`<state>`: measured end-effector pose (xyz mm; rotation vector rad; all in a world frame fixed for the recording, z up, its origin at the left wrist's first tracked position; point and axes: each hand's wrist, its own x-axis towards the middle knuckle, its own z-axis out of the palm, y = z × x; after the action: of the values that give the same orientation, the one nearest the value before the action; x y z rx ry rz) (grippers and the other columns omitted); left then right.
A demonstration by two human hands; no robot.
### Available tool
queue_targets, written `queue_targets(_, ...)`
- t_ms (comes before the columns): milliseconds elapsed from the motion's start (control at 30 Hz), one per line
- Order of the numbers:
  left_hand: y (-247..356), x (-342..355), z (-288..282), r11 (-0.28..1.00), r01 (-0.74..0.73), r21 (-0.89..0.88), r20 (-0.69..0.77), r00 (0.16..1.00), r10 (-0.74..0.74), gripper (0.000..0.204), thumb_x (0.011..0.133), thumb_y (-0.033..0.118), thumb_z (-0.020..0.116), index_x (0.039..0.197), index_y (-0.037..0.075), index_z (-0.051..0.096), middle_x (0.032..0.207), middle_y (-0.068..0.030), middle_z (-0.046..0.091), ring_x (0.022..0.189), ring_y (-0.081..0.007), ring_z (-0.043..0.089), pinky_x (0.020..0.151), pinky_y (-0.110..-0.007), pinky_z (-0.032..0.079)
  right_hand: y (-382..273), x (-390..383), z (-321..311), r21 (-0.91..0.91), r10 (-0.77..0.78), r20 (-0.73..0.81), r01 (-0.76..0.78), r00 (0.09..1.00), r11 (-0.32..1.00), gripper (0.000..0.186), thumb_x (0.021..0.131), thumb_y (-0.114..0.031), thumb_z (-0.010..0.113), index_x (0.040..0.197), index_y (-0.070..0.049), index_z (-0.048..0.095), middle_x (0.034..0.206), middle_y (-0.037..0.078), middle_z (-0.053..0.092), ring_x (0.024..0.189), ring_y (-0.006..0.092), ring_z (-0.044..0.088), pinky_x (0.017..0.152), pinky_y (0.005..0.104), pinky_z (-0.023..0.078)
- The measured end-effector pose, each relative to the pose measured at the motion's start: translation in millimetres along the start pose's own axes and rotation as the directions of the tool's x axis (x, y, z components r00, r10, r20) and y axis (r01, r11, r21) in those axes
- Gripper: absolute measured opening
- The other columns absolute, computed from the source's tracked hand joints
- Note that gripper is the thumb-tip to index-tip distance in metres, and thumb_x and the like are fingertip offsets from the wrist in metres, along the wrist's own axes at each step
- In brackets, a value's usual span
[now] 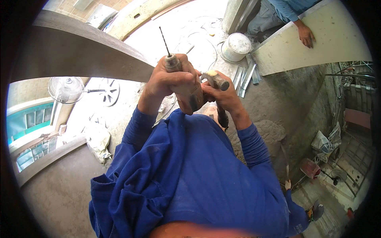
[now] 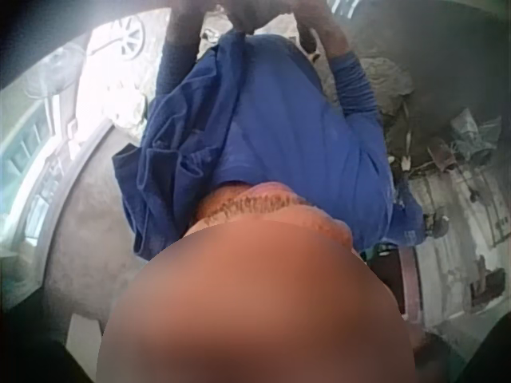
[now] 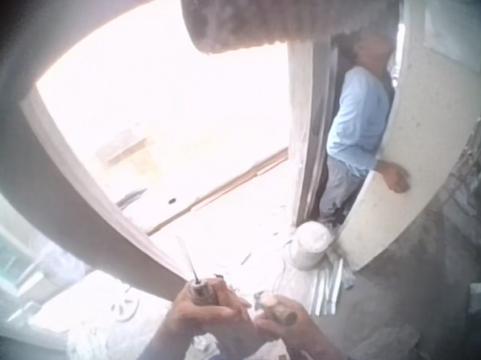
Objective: The person uses a hammer to tap a drill bit into a concrete wall, then operates a corded drill to create a hole. They repeat the process by tapping the bit again and drilling further. A second person is present nearby.
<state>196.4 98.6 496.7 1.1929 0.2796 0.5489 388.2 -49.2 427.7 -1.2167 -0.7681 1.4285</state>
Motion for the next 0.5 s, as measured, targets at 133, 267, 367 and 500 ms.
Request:
queue_targets(133, -3.2, 2.5, 5.8, 0.997, 0.058, 0.045, -0.001, 0.998, -0.058, 0.021, 0.089, 0.017, 0.079, 0.081, 0.008, 0.062, 0.077, -0.0106, 0.071, 0.081, -0.0234, 0.074, 0.105, -0.052, 0.055, 6.2, 3.4, -2.6, -0.166, -0.092, -0.042, 0.084, 0.995, 0.983, 0.022, 0.098, -0.011, 0.082, 0.116, -0.005, 0.07, 0.096, 0.0, 0.072, 0.076, 0.0049, 0.064, 0.061, 0.0234, 0.052)
queue_targets(267, -7.7, 8.1, -0.7, 0.986, 0.032, -0.161, -0.104, 0.993, -0.049, 0.017, 0.093, 0.014, 0.074, 0.084, 0.008, 0.061, 0.082, -0.0112, 0.073, 0.084, -0.0242, 0.075, 0.107, -0.053, 0.056, 3.7, -12.0, -17.8, -0.206, -0.09, -0.008, 0.086, 0.996, 0.975, 0.031, 0.095, -0.009, 0.085, 0.122, -0.004, 0.072, 0.101, 0.0, 0.074, 0.082, 0.005, 0.067, 0.068, 0.0229, 0.056)
queue_targets(367, -10.5, 11.2, -4.0, 0.968, 0.004, -0.25, -0.14, 0.989, -0.04, 0.015, 0.094, 0.014, 0.072, 0.085, 0.008, 0.061, 0.084, -0.0115, 0.074, 0.086, -0.0241, 0.075, 0.106, -0.053, 0.057, -1.3, -23.6, -29.8, -0.202, -0.177, 0.088, 0.191, 0.98, 0.961, 0.047, 0.089, -0.007, 0.09, 0.132, -0.001, 0.072, 0.108, 0.004, 0.077, 0.093, 0.009, 0.072, 0.081, 0.0261, 0.061)
queue_targets(500, -9.5, 16.0, -0.5, 0.956, -0.025, -0.293, -0.132, 0.991, -0.014, 0.014, 0.094, 0.012, 0.073, 0.085, 0.007, 0.063, 0.084, -0.0122, 0.075, 0.086, -0.024, 0.076, 0.1, -0.05, 0.06, -4.8, -29.8, -38.7, -0.493, -0.315, 0.206, 0.376, 0.927, 0.785, 0.058, 0.082, -0.004, 0.091, 0.136, -0.001, 0.071, 0.133, 0.014, 0.076, 0.119, 0.0234, 0.076, 0.098, 0.037, 0.064)
